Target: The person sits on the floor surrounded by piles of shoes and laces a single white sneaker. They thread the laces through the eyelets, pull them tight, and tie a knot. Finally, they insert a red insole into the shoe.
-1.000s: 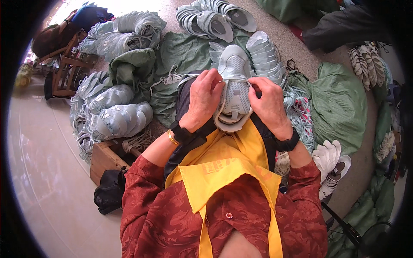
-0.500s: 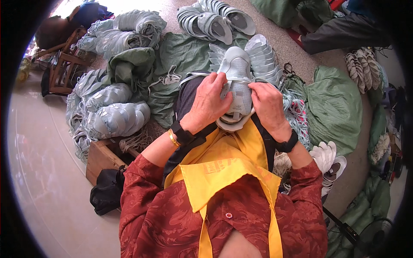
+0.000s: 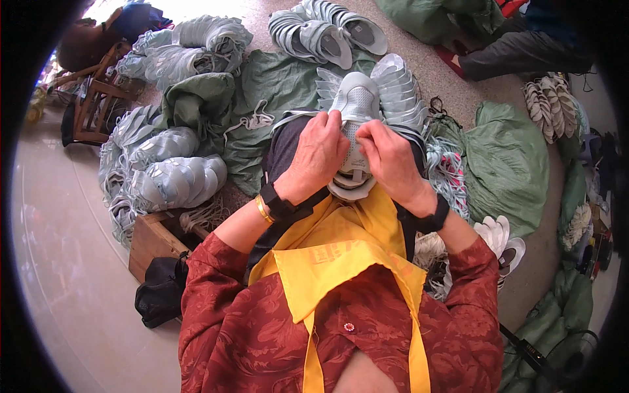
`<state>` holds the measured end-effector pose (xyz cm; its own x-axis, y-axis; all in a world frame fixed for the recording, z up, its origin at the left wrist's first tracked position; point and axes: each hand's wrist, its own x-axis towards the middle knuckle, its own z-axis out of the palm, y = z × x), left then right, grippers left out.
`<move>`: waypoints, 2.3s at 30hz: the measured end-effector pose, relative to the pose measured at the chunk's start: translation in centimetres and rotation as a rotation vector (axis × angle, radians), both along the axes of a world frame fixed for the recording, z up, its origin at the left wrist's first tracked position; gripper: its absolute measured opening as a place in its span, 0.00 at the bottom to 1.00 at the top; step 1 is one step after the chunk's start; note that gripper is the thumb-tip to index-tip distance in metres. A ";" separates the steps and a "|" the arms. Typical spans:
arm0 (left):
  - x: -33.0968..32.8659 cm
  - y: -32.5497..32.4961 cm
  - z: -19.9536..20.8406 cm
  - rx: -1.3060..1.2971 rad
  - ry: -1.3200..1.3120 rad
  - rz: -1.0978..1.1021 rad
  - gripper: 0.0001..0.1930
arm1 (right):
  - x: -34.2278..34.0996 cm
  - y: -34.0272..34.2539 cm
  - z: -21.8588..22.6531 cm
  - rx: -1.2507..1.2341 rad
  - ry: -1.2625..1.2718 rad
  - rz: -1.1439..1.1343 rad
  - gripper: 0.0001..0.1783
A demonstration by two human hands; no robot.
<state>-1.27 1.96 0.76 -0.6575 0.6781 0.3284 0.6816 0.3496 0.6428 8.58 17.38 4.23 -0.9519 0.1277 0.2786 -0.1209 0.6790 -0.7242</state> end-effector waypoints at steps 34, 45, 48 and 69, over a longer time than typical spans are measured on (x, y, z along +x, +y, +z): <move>0.4 1.2 3.8 0.144 -0.283 -0.148 0.08 | 2.5 4.4 9.3 -0.919 0.027 0.121 0.04; 0.9 2.3 2.6 0.282 -0.492 -0.298 0.12 | 0.3 3.8 9.1 -0.958 0.040 0.330 0.06; 1.1 2.0 3.5 0.276 -0.511 -0.303 0.08 | 0.4 4.0 8.9 -0.972 0.052 0.327 0.06; -3.0 1.3 4.8 0.269 -0.871 -0.408 0.05 | 1.3 6.1 8.0 -0.985 0.115 0.240 0.08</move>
<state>-4.25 3.25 5.60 -0.4752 0.8797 0.0186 -0.0292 -0.0369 0.9989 9.89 23.49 12.25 -0.9565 0.1588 0.2448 -0.2800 -0.2635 -0.9231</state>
